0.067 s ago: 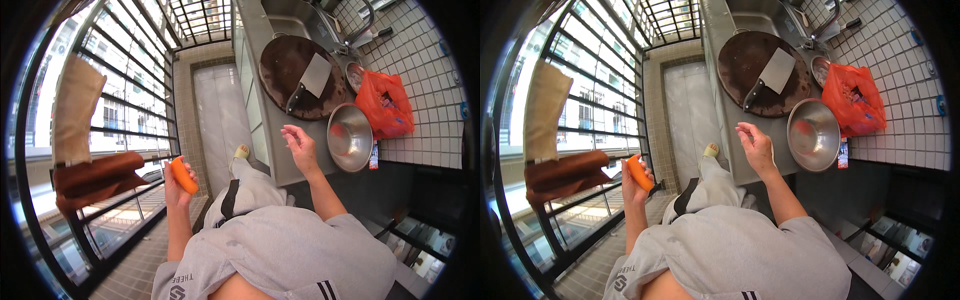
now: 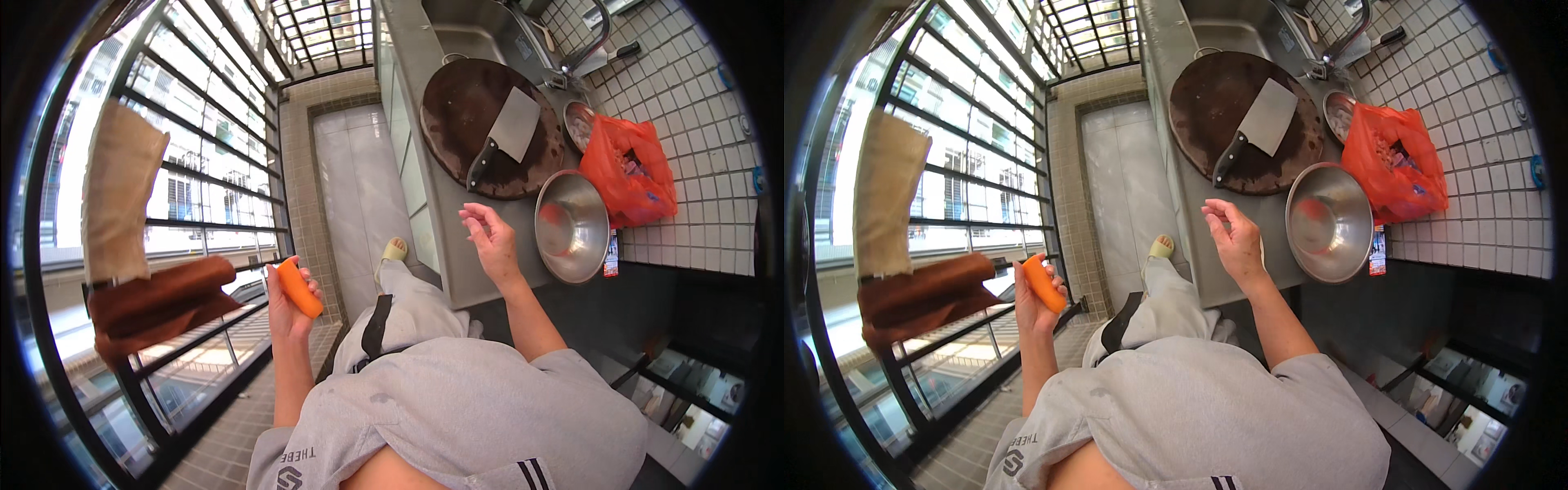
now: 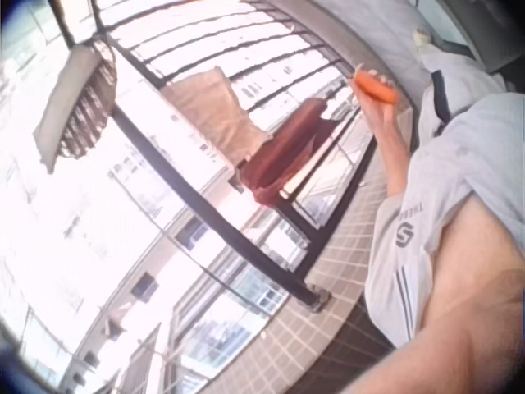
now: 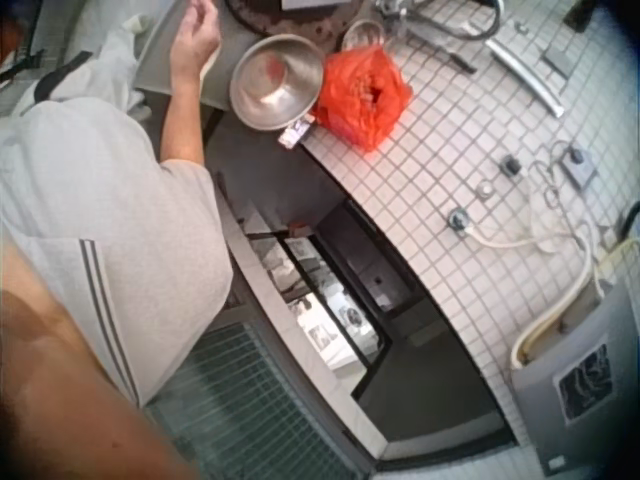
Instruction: The person retrieves a cucumber and a carrot from the refrigerator, then washes both vegetables under running water in the kitchen sink. The person also rinses a metal bowl and places it on the counter.
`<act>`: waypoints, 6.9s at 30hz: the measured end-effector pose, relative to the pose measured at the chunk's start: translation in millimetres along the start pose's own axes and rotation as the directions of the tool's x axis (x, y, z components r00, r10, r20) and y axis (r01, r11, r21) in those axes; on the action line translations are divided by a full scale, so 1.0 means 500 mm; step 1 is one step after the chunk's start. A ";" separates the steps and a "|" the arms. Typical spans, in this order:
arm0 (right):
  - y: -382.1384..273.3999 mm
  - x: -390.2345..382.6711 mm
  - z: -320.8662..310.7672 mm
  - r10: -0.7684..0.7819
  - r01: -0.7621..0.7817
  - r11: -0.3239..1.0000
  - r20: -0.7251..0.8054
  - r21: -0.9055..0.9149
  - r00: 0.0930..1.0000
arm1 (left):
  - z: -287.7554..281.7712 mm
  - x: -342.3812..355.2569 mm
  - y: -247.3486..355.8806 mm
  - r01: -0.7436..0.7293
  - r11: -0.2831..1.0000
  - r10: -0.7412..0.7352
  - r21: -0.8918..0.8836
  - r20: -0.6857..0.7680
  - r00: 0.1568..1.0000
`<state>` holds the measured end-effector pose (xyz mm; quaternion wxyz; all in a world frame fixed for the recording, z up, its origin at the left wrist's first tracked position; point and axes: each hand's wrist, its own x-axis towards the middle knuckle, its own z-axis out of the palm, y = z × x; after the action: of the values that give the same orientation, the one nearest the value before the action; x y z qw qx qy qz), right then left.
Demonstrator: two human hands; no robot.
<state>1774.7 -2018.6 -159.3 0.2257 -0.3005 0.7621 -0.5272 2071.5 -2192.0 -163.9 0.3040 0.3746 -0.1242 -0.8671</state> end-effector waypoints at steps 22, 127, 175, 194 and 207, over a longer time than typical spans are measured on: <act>0.021 0.216 0.016 -0.032 -0.183 0.871 -0.424 -0.455 0.905 | 0.382 0.490 0.061 0.261 0.842 -0.379 0.473 0.174 0.909; 0.047 1.137 -0.189 0.483 0.043 0.765 -0.617 0.642 0.621 | 1.055 1.075 -0.305 -0.286 0.477 -0.584 0.831 0.542 0.604; 0.096 1.157 -0.129 0.295 -0.234 0.950 -0.835 0.206 0.465 | 1.092 1.193 -0.353 0.383 0.483 -0.816 0.787 0.246 0.523; 0.101 1.123 -0.139 0.664 -0.163 0.656 -0.461 0.737 0.588 | 1.044 1.153 -0.308 -0.281 0.480 -0.527 0.831 0.529 0.665; 0.131 1.130 -0.182 0.740 -0.102 0.372 -0.229 0.923 0.632 | 1.027 1.168 -0.279 -0.788 0.209 -0.531 0.580 0.744 0.406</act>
<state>1294.9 -2333.9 -205.1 0.2143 0.2650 0.4798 -0.8085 1326.3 -2451.1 -207.2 -0.0275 -0.0761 -0.8112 -0.5792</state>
